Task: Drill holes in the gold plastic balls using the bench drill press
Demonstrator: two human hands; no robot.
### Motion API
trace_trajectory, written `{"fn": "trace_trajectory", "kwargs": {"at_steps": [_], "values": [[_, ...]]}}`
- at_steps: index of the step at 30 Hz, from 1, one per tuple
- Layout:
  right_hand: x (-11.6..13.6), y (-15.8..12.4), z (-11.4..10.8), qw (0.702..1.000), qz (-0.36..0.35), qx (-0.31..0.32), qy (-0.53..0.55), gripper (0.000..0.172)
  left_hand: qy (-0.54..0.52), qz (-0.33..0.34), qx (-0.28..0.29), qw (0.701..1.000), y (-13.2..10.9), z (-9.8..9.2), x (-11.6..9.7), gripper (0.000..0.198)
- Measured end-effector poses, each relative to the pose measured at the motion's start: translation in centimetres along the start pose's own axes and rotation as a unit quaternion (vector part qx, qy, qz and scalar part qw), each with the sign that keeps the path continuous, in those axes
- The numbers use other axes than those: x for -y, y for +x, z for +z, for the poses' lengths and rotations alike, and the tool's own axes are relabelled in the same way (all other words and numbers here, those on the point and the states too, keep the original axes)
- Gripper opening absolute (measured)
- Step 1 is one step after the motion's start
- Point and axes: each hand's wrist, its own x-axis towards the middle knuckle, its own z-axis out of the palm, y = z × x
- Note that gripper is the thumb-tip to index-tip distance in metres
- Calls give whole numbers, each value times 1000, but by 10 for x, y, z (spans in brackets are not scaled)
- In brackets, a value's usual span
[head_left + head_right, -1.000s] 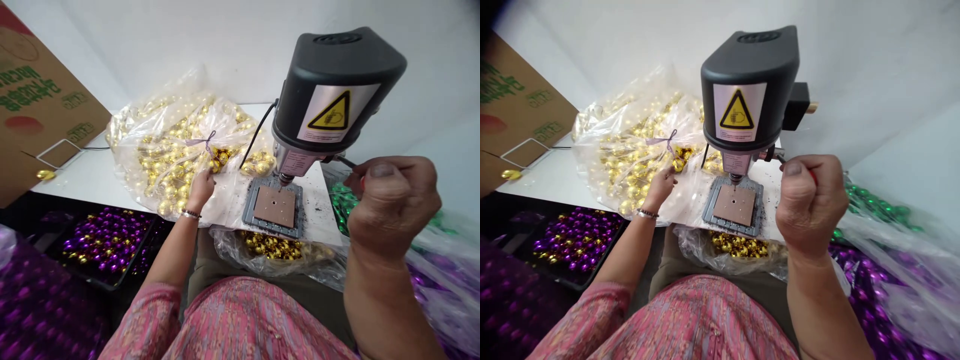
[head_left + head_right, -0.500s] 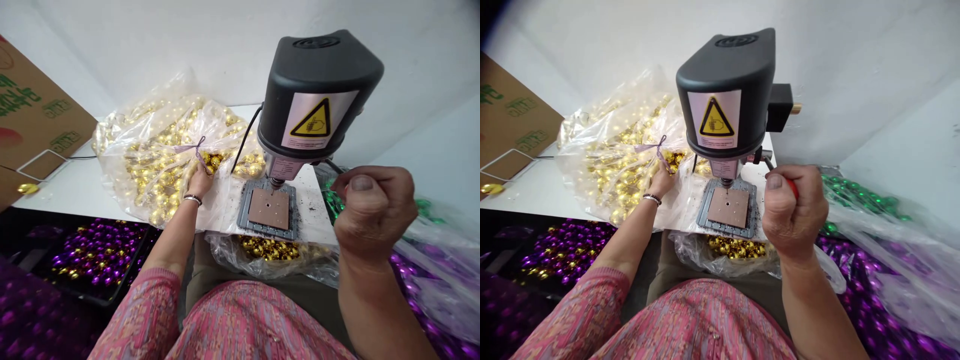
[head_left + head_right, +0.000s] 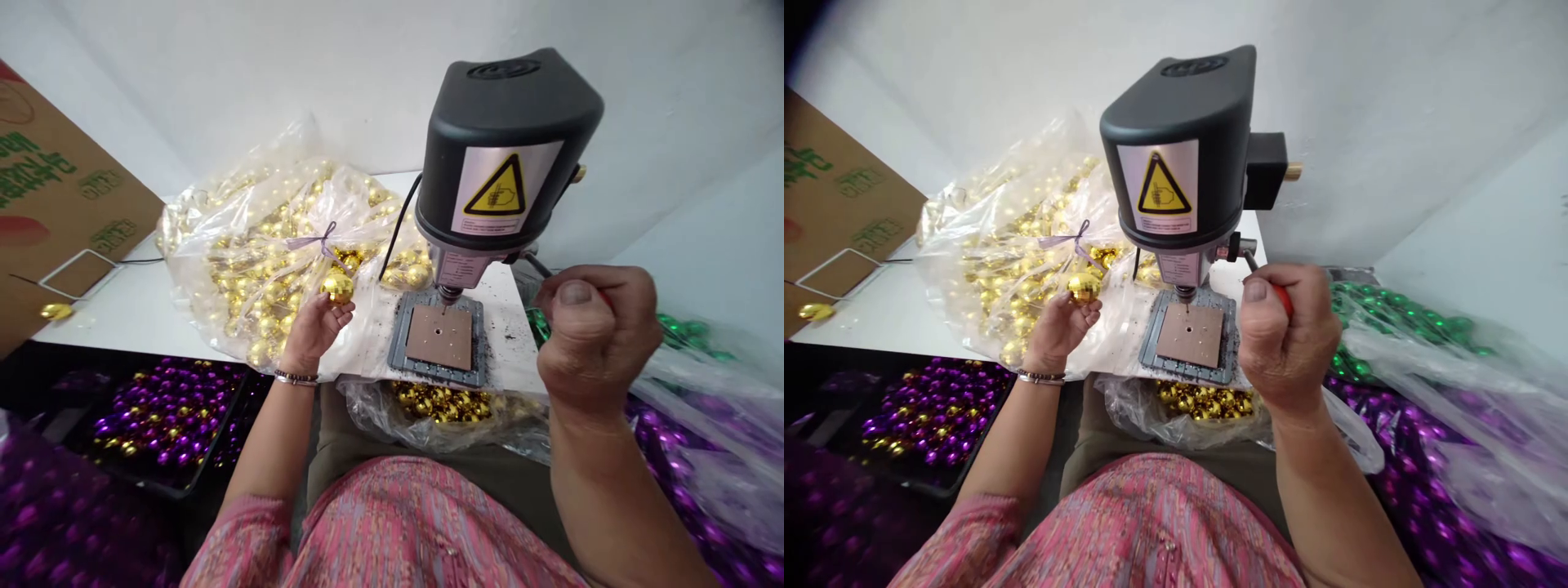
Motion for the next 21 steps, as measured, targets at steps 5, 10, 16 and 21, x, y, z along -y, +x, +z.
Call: {"fn": "trace_trajectory", "kwargs": {"at_steps": [5, 10, 16, 21], "values": [[3, 2, -1, 1000, -15, 9, -7, 30, -72, -87, 61, 992, -17, 20, 19, 39], [9, 7, -3, 998, -62, 19, -21, 26, -116, -154, 86, 977, -27, 39, 44, 40], [13, 14, -4, 998, -60, 30, -12, 24, -121, -178, 110, 970, -35, 51, 61, 49], [16, 17, -4, 997, -60, 38, 6, 22, -47, -147, 132, 979, -35, 57, 65, 65]]}}
